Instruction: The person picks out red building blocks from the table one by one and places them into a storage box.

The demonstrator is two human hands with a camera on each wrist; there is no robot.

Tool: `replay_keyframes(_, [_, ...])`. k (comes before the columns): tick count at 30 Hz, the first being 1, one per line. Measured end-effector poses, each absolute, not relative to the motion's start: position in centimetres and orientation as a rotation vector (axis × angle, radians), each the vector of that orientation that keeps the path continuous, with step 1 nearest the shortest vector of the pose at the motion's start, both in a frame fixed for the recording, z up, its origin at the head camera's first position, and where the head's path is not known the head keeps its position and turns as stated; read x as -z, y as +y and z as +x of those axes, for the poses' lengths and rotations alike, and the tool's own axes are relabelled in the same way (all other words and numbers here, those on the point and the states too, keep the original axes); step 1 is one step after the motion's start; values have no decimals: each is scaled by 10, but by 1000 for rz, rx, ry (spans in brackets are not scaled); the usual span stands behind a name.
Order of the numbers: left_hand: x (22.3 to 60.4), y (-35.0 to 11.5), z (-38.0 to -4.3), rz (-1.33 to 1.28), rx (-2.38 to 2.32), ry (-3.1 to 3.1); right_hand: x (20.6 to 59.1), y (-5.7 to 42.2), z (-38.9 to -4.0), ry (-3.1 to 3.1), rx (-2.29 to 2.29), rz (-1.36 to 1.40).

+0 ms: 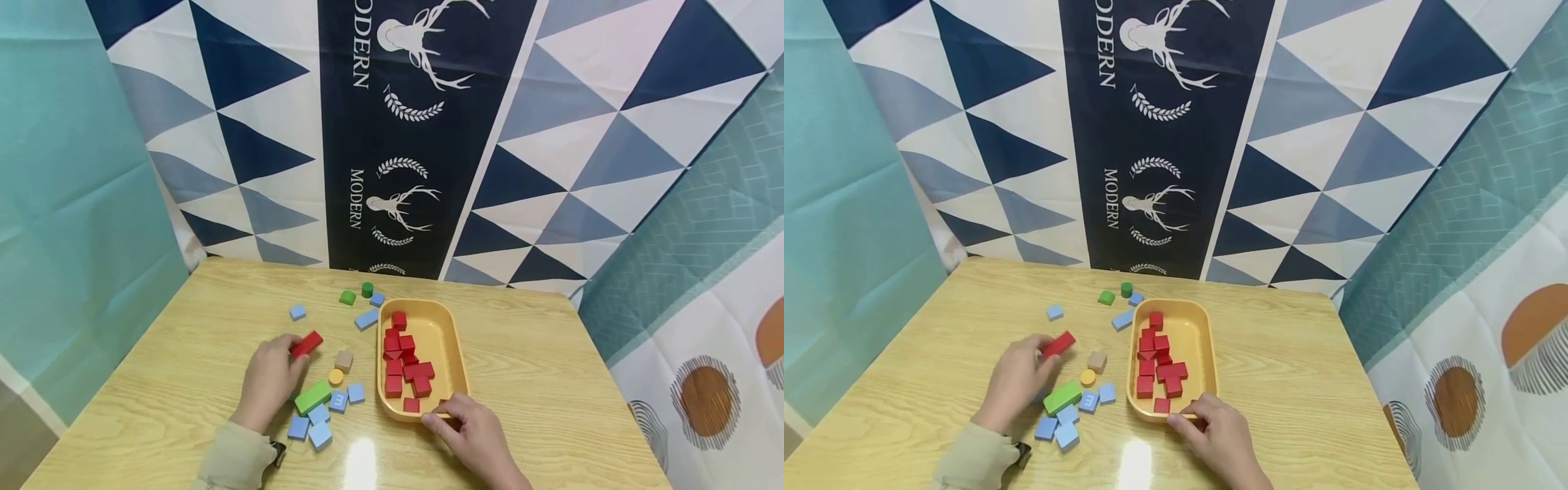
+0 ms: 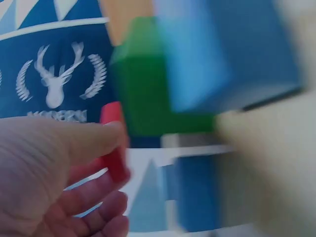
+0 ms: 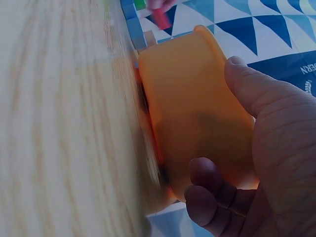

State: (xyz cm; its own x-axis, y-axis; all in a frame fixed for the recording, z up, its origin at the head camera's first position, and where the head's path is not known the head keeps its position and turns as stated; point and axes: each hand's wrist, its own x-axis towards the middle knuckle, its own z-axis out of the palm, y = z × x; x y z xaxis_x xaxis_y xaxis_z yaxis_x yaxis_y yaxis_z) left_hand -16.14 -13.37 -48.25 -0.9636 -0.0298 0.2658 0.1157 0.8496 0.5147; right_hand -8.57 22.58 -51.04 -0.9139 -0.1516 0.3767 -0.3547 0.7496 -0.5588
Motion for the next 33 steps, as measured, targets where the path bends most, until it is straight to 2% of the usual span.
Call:
replay_keyframes(4, [461, -139, -157, 6, 1021, -2563, 511, 225, -86, -2638, -931, 401])
replay_keyframes(7, [448, -132, -150, -35, 1137, -2447, 510, 226, -85, -2632, -927, 409])
replay_keyframes(14, [441, -81, -127, -353, 1181, -2519, 510, 226, -85, -2623, -931, 414])
replay_keyframes(23, [457, -21, -118, -762, 813, -2801, 511, 226, -86, -2586, -906, 452])
replay_keyframes(33, [463, 11, -123, -775, 310, -2748, 512, 226, -86, -2597, -913, 441])
